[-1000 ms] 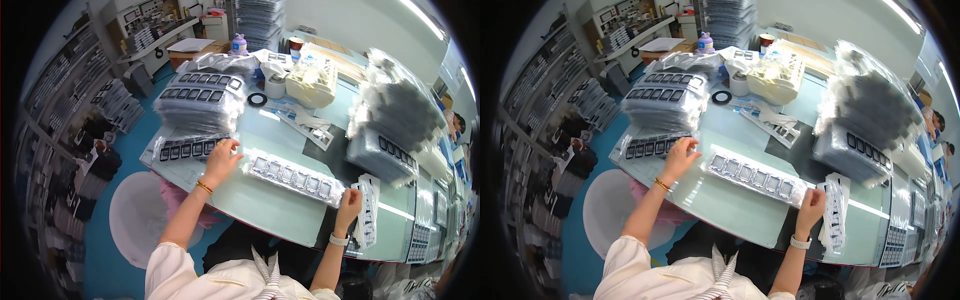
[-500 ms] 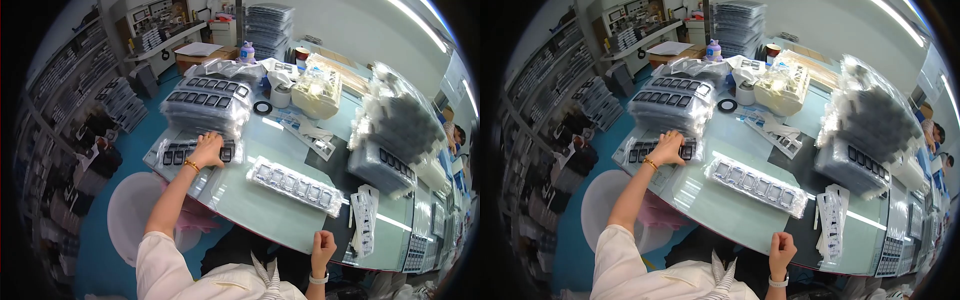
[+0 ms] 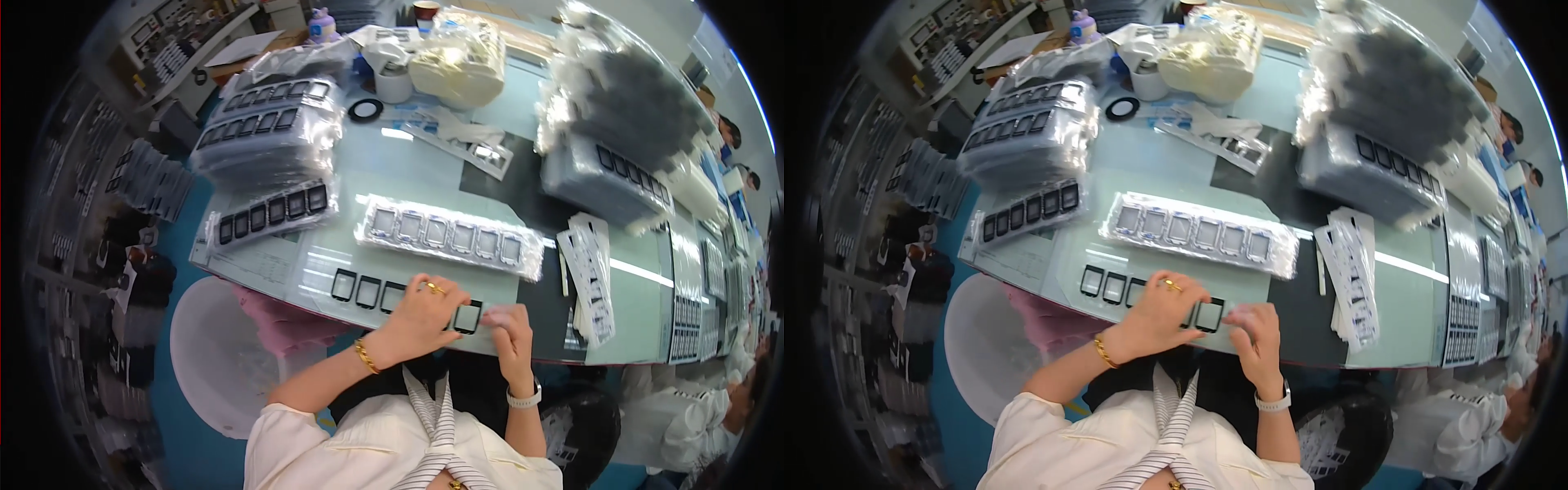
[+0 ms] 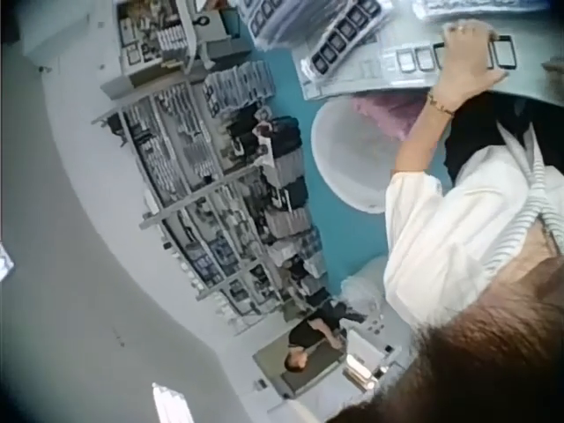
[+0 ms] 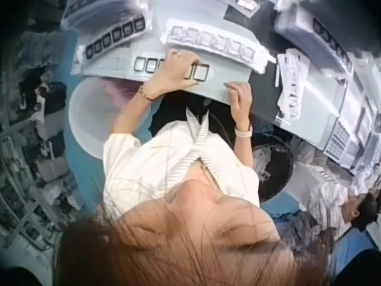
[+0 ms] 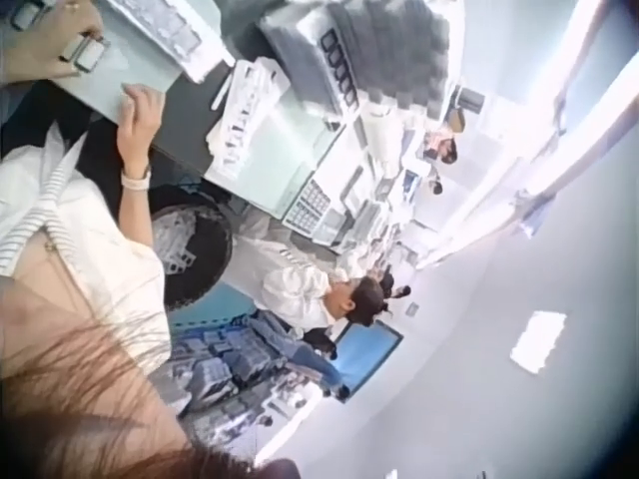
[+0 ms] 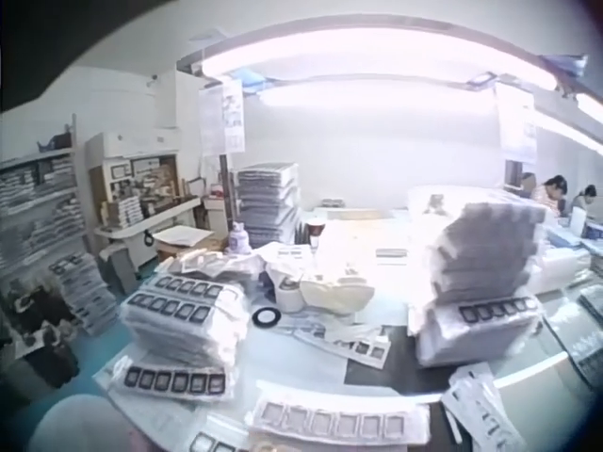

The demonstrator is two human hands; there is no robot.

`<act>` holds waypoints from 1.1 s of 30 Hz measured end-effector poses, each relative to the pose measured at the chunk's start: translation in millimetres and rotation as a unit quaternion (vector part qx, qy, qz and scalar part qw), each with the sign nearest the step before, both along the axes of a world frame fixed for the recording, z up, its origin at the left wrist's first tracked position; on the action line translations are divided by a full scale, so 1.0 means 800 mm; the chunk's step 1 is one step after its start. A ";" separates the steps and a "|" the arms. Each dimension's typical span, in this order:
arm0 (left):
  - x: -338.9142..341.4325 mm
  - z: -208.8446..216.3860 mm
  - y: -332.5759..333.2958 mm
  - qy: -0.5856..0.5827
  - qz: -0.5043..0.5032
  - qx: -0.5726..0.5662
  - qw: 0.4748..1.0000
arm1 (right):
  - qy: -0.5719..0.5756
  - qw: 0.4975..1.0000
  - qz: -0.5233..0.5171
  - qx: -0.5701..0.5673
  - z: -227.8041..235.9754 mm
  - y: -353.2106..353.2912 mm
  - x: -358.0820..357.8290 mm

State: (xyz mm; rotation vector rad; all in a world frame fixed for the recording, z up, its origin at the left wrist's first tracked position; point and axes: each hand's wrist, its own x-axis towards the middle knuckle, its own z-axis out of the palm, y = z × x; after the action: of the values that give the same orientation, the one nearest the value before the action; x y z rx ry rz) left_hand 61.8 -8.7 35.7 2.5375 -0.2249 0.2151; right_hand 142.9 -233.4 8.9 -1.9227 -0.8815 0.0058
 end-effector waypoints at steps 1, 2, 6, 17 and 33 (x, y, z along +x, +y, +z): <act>0.004 -0.017 -0.017 0.002 -0.013 -0.007 1.000 | -0.026 0.999 -0.021 -0.023 -0.003 0.000 0.000; 0.004 -0.021 -0.033 -0.016 -0.006 0.021 1.000 | -0.020 0.999 -0.027 -0.027 -0.008 0.000 0.000; -0.013 -0.042 -0.073 -0.028 -0.036 0.058 0.997 | -0.110 0.979 -0.133 -0.113 -0.018 0.001 0.001; -0.104 -0.045 0.077 0.102 0.287 0.160 0.939 | -0.088 0.978 -0.160 -0.099 -0.014 -0.020 0.010; 0.017 -0.043 -0.107 -0.070 0.000 -0.169 0.983 | -0.072 0.994 -0.071 -0.045 -0.009 -0.059 -0.009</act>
State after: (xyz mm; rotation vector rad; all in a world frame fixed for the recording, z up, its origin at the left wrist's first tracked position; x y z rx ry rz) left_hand 75.5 -94.5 1.7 2.1869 -0.2218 0.3965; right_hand 135.7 -280.8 2.0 -2.0875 -0.8497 -0.1821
